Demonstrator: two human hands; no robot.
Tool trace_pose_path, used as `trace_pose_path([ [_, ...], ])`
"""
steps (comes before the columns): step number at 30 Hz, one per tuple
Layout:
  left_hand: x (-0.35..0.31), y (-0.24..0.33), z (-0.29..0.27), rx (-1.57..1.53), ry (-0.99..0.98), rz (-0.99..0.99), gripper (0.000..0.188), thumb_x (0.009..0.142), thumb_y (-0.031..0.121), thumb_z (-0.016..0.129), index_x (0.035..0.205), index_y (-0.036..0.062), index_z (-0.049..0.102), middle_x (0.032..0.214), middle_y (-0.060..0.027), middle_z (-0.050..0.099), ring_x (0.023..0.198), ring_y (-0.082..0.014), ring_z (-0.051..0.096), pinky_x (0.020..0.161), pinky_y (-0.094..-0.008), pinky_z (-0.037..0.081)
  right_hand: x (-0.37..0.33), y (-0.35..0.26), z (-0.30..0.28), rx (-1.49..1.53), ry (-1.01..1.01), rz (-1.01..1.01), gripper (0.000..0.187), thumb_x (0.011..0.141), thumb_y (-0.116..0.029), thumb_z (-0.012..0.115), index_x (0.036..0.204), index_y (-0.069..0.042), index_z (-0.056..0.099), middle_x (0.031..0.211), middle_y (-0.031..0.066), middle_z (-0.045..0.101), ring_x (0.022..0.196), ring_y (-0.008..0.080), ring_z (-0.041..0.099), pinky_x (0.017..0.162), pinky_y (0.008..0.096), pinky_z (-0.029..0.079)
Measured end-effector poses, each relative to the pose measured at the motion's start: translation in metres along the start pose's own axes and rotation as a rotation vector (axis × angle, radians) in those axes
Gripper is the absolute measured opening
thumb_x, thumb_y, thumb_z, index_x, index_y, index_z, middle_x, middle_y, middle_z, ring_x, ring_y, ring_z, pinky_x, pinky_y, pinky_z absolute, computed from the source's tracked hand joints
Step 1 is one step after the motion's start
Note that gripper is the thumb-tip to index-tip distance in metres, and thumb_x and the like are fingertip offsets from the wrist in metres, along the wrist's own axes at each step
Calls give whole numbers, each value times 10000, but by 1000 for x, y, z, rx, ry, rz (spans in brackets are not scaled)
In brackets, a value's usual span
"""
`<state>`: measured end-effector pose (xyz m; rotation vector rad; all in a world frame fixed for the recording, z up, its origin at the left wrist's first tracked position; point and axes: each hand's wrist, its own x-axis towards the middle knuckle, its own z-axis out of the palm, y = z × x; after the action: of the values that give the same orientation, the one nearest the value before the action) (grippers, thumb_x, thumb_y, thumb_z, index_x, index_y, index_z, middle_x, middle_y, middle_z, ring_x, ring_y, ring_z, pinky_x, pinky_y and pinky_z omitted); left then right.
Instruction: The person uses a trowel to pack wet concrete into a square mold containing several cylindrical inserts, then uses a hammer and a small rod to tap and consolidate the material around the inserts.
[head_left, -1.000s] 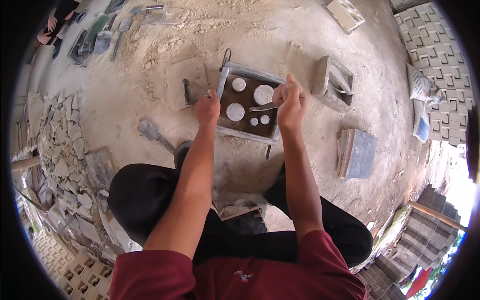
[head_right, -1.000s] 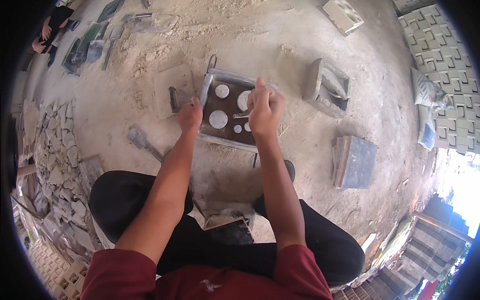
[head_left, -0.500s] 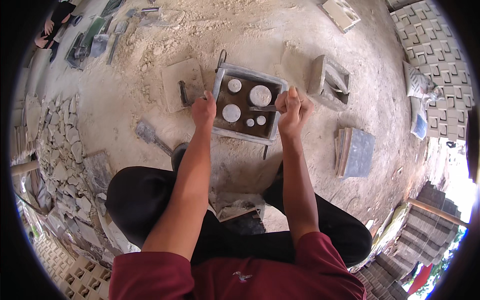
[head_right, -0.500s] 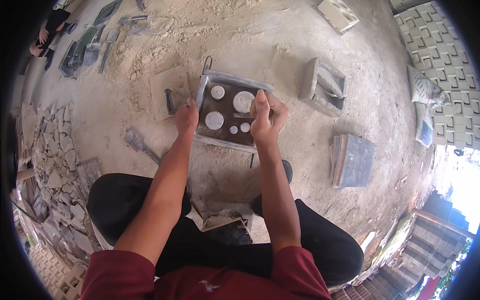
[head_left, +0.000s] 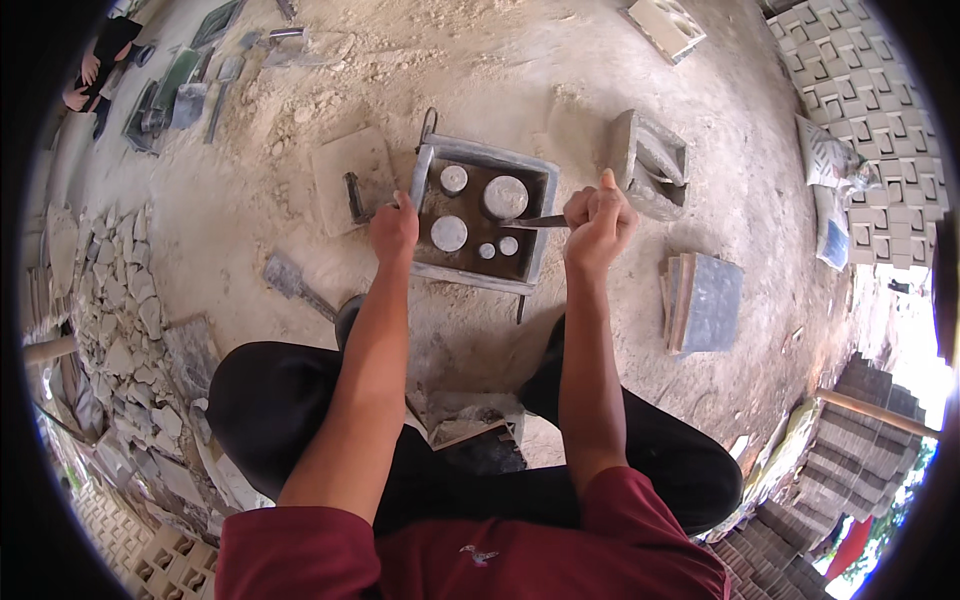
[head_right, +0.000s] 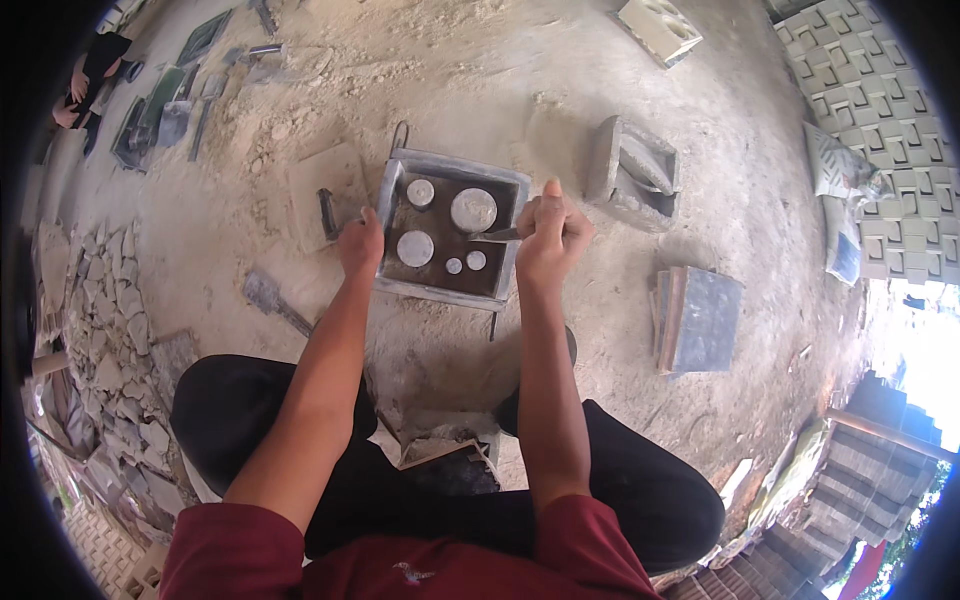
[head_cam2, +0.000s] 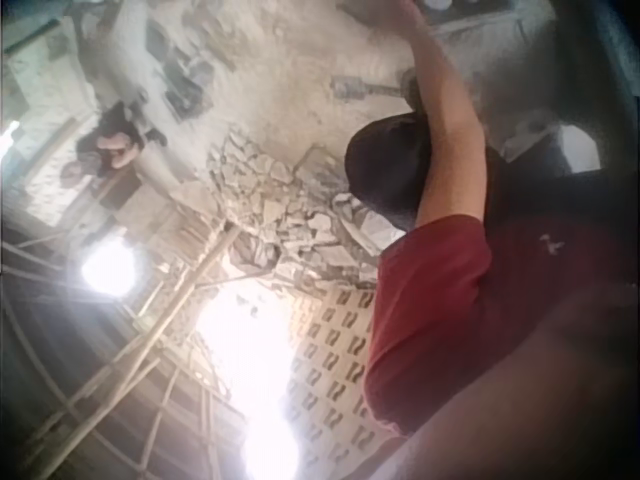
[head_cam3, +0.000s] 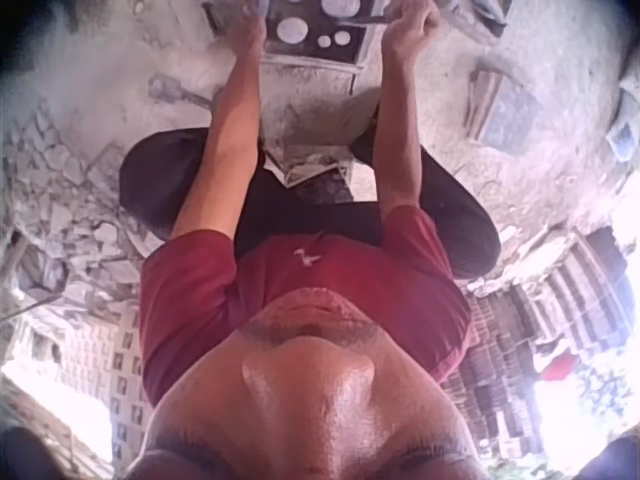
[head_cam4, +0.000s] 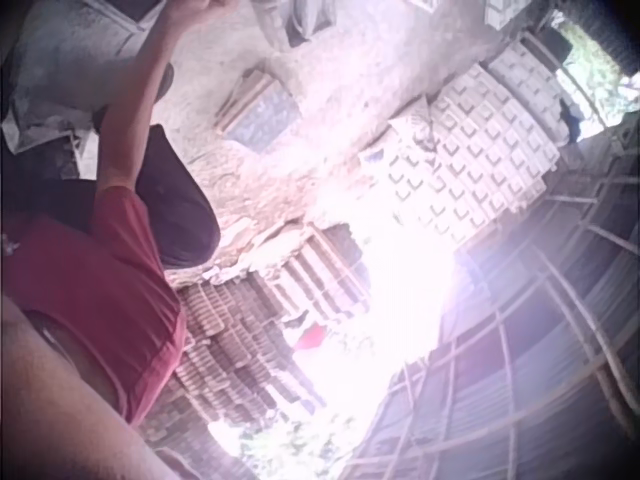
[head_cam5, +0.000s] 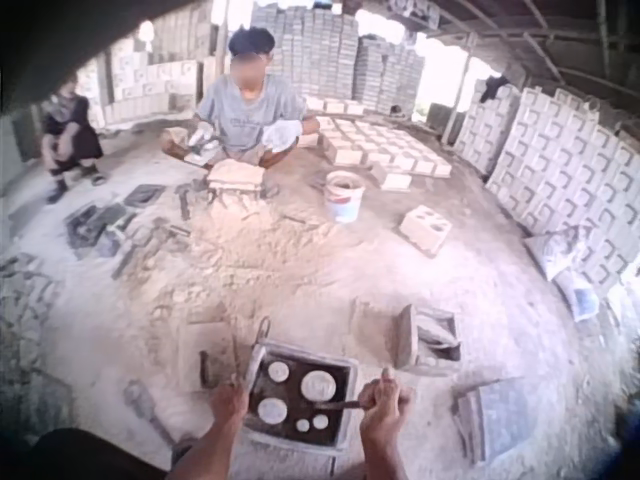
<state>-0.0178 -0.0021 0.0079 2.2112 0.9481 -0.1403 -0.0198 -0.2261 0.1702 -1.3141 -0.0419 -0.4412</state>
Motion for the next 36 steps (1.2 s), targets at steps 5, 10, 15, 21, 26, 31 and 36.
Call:
trace_pose_path([
  [5,5,-8,3,8,31,-7,648,919,473,334,895,-76,678,940,-310,636,943,-448,612,865,-495,470,-8,12,16,-135,137,120,474,962,-154,464,523,-135,287,436,-28,324,387,49,241,386,251,134],
  [10,-6,11,2,14,-41,11,649,916,477,328,917,-68,681,975,-319,626,970,-447,602,889,-493,455,-14,15,7,-189,220,-43,484,975,-202,493,514,-103,380,467,-54,367,431,27,299,417,243,186],
  [15,-2,3,-5,-11,-12,-12,651,913,477,323,927,-67,680,984,-318,625,978,-445,601,897,-492,449,-13,-7,15,-91,218,10,460,964,-196,520,530,-98,405,483,-51,388,447,18,323,411,227,204],
  [21,2,-4,1,23,-14,-14,641,914,473,319,952,-55,680,992,-304,631,983,-441,600,902,-495,445,-10,17,10,-270,65,95,451,966,-186,505,539,-86,398,482,-45,369,448,29,298,421,230,201],
  [26,-1,5,2,24,-22,-12,653,914,478,322,946,-71,674,971,-303,636,974,-438,606,899,-488,450,5,23,21,-137,-227,-43,432,968,-147,499,551,-91,402,503,-47,357,447,39,278,430,233,216],
  [31,8,-4,1,42,-26,-18,651,915,483,319,948,-57,681,984,-293,639,979,-434,607,900,-475,454,11,9,42,-388,-200,50,495,945,-331,578,586,-9,468,532,-32,384,552,48,330,462,267,271],
  [36,5,-2,1,18,-29,-41,642,915,482,328,948,-54,680,990,-296,637,986,-433,605,897,-477,456,8,17,54,-472,-145,42,545,942,-389,566,576,-9,429,517,-8,367,539,63,337,457,287,299],
])
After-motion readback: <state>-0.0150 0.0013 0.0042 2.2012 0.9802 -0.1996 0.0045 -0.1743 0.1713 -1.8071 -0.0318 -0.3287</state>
